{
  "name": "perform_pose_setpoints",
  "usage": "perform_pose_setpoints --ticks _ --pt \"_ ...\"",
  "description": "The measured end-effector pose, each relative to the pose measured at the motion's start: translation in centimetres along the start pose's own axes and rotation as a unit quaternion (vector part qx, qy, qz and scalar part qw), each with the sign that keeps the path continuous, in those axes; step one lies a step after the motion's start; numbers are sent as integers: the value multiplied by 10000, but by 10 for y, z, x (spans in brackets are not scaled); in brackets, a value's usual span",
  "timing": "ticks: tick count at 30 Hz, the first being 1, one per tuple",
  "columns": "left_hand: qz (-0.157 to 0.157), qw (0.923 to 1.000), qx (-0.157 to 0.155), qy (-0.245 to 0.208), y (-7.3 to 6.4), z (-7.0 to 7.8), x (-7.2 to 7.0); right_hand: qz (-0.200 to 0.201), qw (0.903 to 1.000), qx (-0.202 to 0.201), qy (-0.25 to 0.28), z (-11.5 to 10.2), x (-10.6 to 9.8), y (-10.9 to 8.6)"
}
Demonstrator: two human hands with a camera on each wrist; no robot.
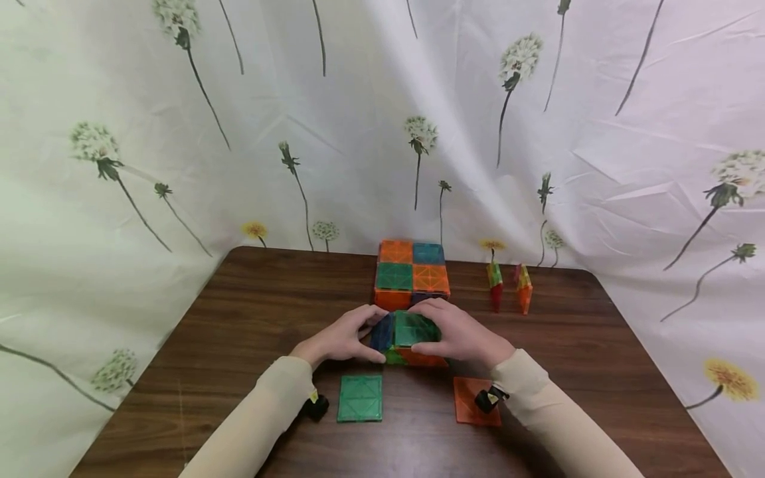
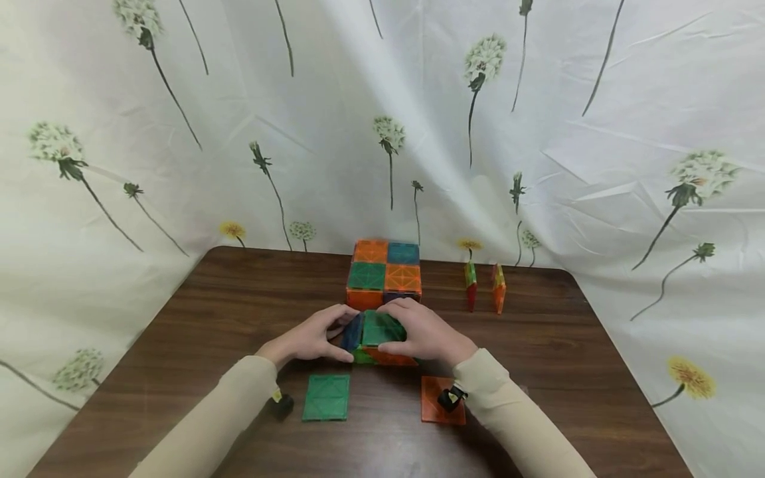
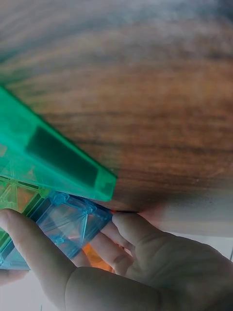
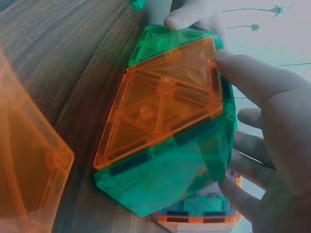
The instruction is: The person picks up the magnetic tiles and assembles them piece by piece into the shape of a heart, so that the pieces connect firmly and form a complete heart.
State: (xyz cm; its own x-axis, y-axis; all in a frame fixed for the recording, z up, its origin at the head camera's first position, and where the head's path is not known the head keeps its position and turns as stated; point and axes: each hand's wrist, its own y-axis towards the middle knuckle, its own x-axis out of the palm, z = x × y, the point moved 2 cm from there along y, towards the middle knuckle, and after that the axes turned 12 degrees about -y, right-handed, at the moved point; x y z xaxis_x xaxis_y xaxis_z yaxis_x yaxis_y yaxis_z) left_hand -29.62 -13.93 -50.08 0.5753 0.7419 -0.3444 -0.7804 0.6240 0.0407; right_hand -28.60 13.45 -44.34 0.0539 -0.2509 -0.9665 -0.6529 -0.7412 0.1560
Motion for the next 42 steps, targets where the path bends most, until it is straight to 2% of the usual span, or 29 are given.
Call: perform_pose_setpoints --ticks 4,10,15,25,42 --pt "43 10000 -53 32 -2 1 -1 -25 9998 143 144 5 1 -8" --pt "103 9999 -17 97 -6 3 0 -144 9982 451 369 22 9 -30" --pt "90 9998 90 150 -7 4 2 -151 9979 429 459 33 19 -42" --pt "155 9989 383 241 -2 13 6 170 9981 342 488 37 23 -43" --pt "293 9990 346 46 -6 14 13 81 9939 775 777 34 26 -51"
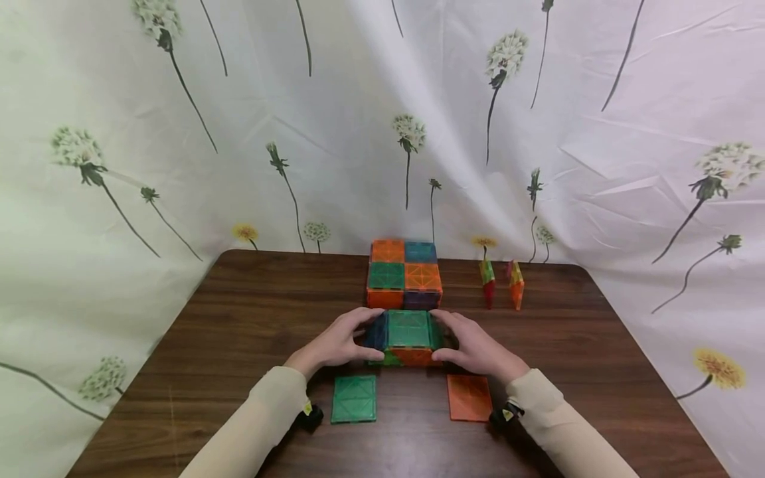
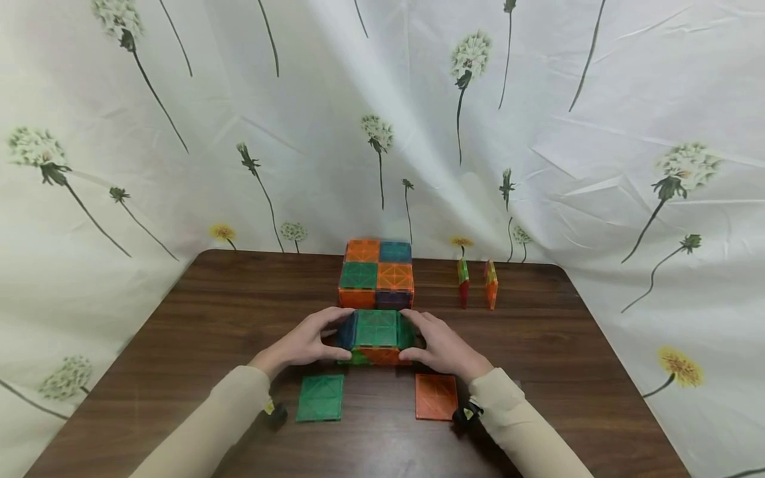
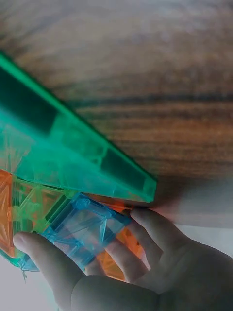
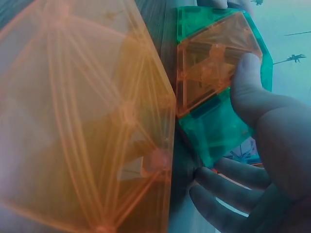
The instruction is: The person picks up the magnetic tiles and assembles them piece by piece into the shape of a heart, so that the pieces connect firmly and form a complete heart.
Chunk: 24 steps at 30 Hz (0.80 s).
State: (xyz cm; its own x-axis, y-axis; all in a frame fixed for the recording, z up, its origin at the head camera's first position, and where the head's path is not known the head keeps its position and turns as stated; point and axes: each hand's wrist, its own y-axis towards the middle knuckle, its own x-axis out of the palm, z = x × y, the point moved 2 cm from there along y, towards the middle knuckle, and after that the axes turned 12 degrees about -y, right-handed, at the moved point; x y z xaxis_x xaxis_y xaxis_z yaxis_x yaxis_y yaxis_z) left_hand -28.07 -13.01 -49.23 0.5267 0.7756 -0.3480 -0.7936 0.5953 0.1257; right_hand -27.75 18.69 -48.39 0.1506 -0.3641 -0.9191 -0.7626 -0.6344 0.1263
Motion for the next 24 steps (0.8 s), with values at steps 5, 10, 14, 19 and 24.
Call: perform_pose_setpoints --ticks 5,10,14,19,24 --pt "182 9996 207 55 -1 4 1 195 9998 64 57 -1 1 0" --pt "438 9974 461 333 -1 5 2 416 9987 -26 279 -2 2 1" --pt "565 9963 550 341 -2 4 3 470 9974 101 530 -3 3 1" --pt "887 9952 395 109 -3 6 5 699 9953 407 529 -5 3 1" --pt "1323 9908 281 18 0 13 9 940 9923 617 524 -10 5 4"
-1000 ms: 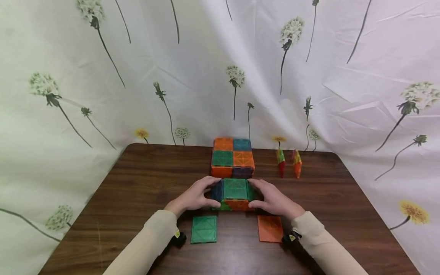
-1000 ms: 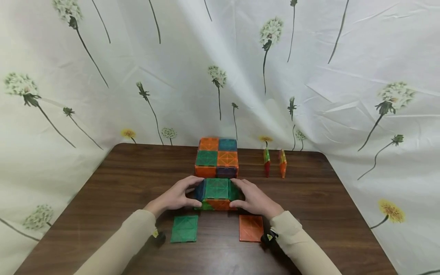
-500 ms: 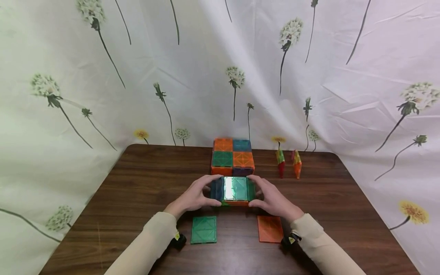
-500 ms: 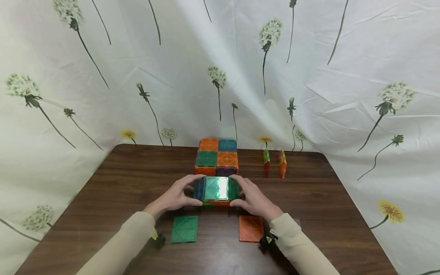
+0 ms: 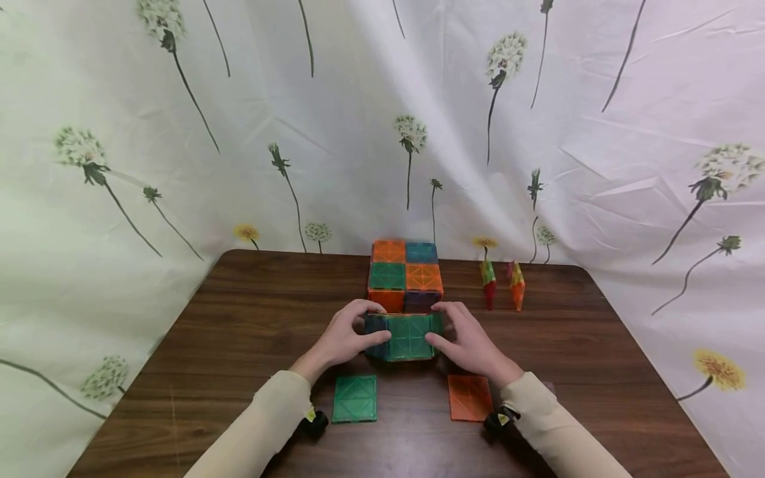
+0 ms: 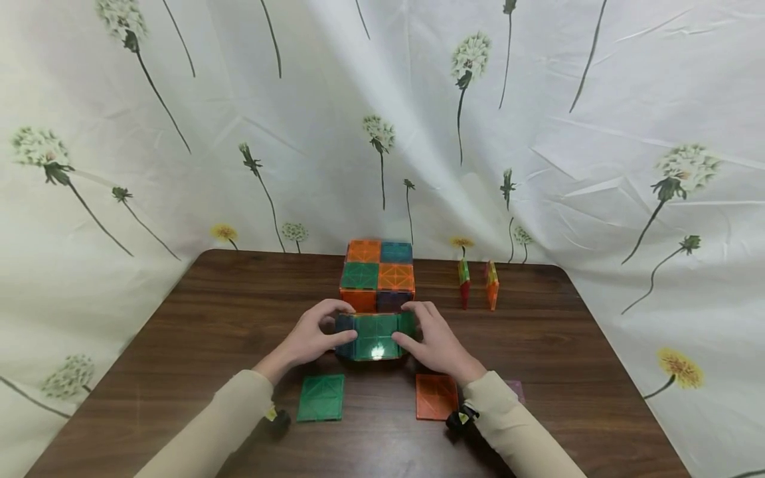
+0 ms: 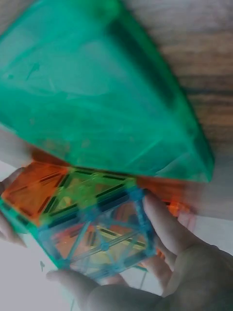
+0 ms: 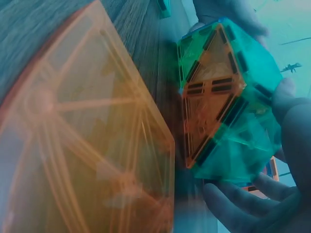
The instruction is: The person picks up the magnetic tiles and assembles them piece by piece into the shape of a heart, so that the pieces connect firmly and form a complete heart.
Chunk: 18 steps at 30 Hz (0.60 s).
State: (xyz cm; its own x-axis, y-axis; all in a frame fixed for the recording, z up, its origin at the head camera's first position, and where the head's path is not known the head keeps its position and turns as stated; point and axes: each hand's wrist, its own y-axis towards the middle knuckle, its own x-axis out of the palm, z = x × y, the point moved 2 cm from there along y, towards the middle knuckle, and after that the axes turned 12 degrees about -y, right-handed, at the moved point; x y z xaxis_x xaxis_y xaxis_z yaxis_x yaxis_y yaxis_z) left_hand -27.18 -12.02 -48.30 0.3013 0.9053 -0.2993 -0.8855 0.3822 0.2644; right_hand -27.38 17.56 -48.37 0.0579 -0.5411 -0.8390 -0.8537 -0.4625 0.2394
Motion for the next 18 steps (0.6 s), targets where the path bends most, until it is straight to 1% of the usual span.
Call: perform_pose_setpoints --ticks 4,6,8,10,12,15,18 --pt "234 9997 -84 7 0 5 2 79 9999 81 27 -3 0 0" --pt "285 9995 -133 -69 -2 6 2 132 9998 70 -95 -3 1 -1" --pt "286 9995 -95 -75 -3 5 2 202 9995 2 -245 -4 1 -1" --pt "260 9996 59 -30 -3 4 3 286 9987 -85 -406 -4 1 -1" --pt "220 9993 287 79 -3 3 3 380 9977 -180 -532 -5 1 0" --pt "197 9976 625 221 -2 1 3 567 9959 -287 -645 -6 2 3" --pt "204 9953 895 300 0 2 4 723 9942 -321 -730 -7 2 5"
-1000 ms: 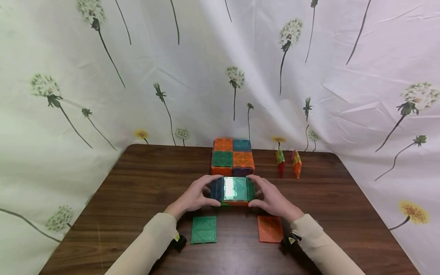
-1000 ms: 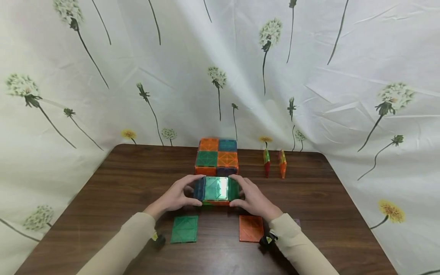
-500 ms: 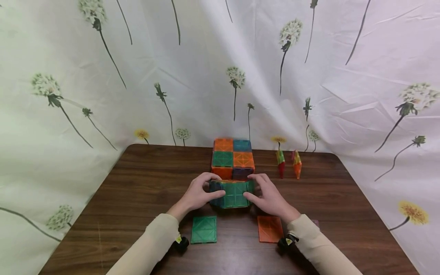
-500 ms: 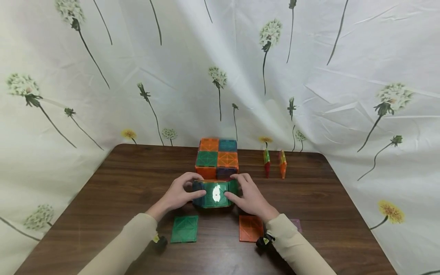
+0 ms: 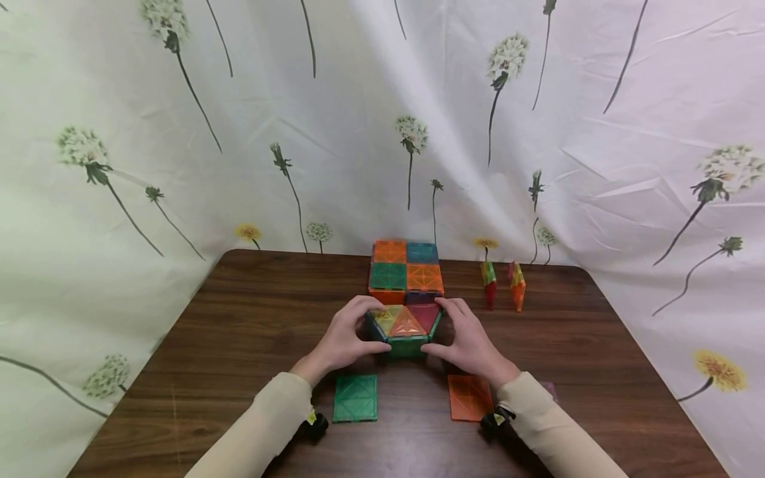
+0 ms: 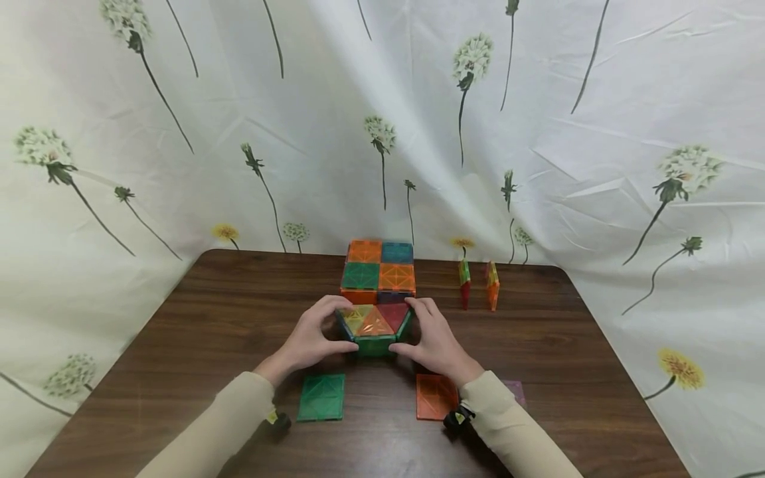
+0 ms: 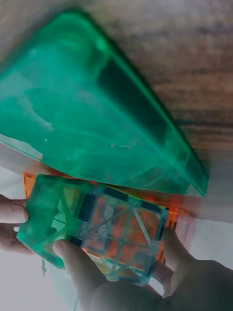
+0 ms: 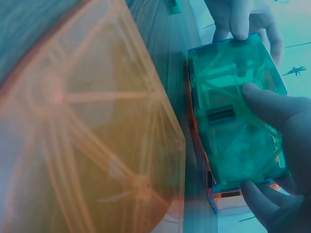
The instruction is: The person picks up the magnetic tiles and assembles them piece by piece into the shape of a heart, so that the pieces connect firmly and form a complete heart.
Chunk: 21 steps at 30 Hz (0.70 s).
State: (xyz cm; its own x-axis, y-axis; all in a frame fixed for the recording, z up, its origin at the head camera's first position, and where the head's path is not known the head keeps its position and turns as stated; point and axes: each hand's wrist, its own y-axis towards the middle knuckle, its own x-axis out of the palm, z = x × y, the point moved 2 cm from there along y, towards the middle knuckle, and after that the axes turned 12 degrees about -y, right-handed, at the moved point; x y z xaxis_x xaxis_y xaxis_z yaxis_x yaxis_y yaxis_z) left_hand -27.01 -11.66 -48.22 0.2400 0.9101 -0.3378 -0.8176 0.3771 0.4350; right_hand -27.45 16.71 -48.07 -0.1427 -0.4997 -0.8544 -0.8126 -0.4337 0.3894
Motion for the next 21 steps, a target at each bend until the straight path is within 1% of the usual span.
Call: perform_pose_setpoints --ticks 3,9,14,21 --pt "-3 9997 176 159 3 1 1 55 9999 65 -69 0 0 3" --pt "-55 9971 303 703 11 4 0 40 9995 192 -243 0 0 10" --pt "-90 9947 287 986 15 4 -2 140 9992 104 -367 -1 -1 14" --pt "-150 9934 268 1105 18 -1 -3 286 9985 109 -454 -1 0 17"
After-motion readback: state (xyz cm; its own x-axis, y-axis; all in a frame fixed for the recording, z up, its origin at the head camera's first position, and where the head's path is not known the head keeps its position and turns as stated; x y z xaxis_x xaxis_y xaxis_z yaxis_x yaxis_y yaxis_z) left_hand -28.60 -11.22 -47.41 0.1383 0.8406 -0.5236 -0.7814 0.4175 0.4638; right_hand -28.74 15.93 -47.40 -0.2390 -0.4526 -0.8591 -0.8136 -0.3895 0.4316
